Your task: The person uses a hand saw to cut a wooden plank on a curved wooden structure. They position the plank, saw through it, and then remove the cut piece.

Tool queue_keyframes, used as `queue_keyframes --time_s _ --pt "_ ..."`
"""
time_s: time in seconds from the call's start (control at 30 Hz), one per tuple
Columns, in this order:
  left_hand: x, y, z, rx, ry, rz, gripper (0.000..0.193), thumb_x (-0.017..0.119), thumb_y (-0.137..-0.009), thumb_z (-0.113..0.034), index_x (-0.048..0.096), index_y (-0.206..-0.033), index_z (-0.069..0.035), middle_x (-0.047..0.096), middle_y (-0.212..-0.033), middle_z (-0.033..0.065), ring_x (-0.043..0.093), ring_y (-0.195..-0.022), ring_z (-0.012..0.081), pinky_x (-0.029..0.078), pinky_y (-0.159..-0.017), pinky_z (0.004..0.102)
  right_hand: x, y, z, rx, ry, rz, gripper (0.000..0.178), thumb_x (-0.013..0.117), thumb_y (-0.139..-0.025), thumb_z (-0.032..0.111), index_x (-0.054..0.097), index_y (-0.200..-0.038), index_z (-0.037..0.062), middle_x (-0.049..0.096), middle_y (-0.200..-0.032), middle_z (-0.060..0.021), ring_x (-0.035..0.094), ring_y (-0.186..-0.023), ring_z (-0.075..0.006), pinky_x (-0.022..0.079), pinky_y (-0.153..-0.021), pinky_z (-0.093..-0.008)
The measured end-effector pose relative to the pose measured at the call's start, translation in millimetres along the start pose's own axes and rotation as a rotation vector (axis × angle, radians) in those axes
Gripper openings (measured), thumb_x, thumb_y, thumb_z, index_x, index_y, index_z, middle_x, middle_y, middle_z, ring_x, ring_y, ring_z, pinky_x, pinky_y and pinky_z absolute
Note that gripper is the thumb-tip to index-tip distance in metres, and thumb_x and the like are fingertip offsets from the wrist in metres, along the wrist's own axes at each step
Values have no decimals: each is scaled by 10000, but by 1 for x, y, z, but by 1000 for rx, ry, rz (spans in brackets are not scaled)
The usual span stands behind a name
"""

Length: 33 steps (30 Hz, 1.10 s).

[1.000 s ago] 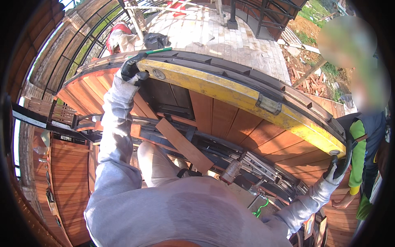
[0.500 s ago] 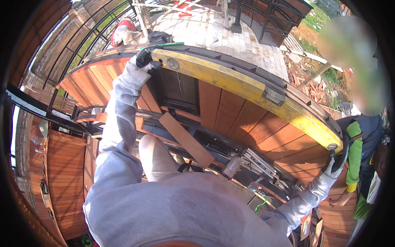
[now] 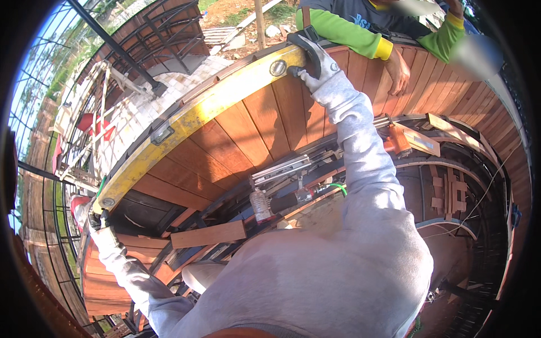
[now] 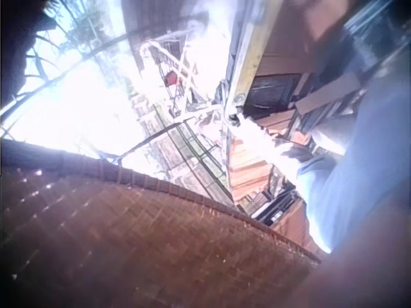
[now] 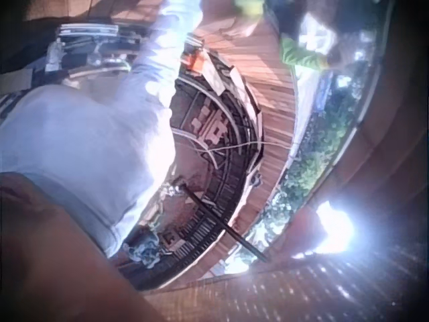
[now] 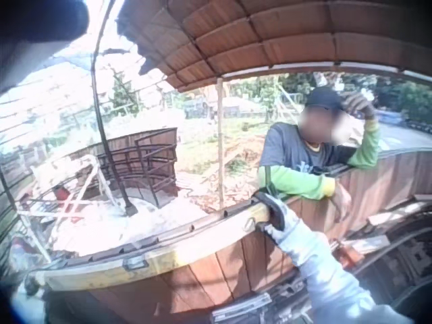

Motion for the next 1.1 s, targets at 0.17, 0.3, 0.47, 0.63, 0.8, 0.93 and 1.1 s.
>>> queue_keyframes --time_s 0.17,0.3,0.47,0.63,0.8,0.93,1.1 --pt "-9 -14 26 49 76 39 357 689 -975 -47 624 -1323 4 684 -1223 76 605 -1085 167 465 -988 328 -6 2 18 -30 39 -73 751 737 -830 -10 471 -1514 147 540 -1489 -128 482 -1393 -348 373 -1203 -403" --pt "-20 -10 25 33 -27 29 323 702 -957 -35 636 -1271 4 684 -1196 73 613 -1057 172 478 -960 320 -4 4 16 -27 189 -58 675 746 -865 14 494 -1485 96 550 -1480 -129 494 -1399 -304 381 -1196 -384" --pt "-2 -15 7 115 -172 116 294 662 -962 12 638 -1255 16 700 -1154 88 635 -1000 164 493 -928 299 -33 4 8 -3 335 -71 613 739 -866 12 539 -1442 81 619 -1396 -150 580 -1314 -298 439 -1138 -369" --pt "31 -16 6 5 -139 88 378 567 -966 99 595 -1338 34 692 -1225 128 655 -1105 182 498 -979 300 -64 6 -13 72 507 -107 509 705 -886 72 598 -1384 72 652 -1315 -204 607 -1246 -372 467 -1079 -407" --pt "43 -9 -4 -19 -43 156 443 511 -962 138 559 -1391 40 663 -1286 143 649 -1176 214 503 -1040 337 -68 3 -18 167 645 -88 524 657 -912 141 568 -1426 193 657 -1288 -190 618 -1190 -388 492 -1038 -441" --pt "54 -20 2 70 108 196 415 560 -941 144 599 -1337 29 686 -1264 116 661 -1160 196 521 -1030 342 -82 9 -51 91 597 -168 523 642 -900 124 582 -1418 167 670 -1299 -175 625 -1210 -370 492 -1037 -436" --pt "75 -9 -40 121 -121 129 435 692 -888 83 648 -1311 -11 739 -1142 77 686 -1065 146 544 -944 295 -86 16 -45 303 696 -211 487 627 -918 155 600 -1404 142 698 -1230 -198 667 -1141 -377 520 -982 -431"
Point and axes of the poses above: each hand's wrist, its own y-axis away from the middle knuckle, its own x-axis out of the palm, z = x × y, the point moved 8 cm from there along -y, towards the middle knuckle
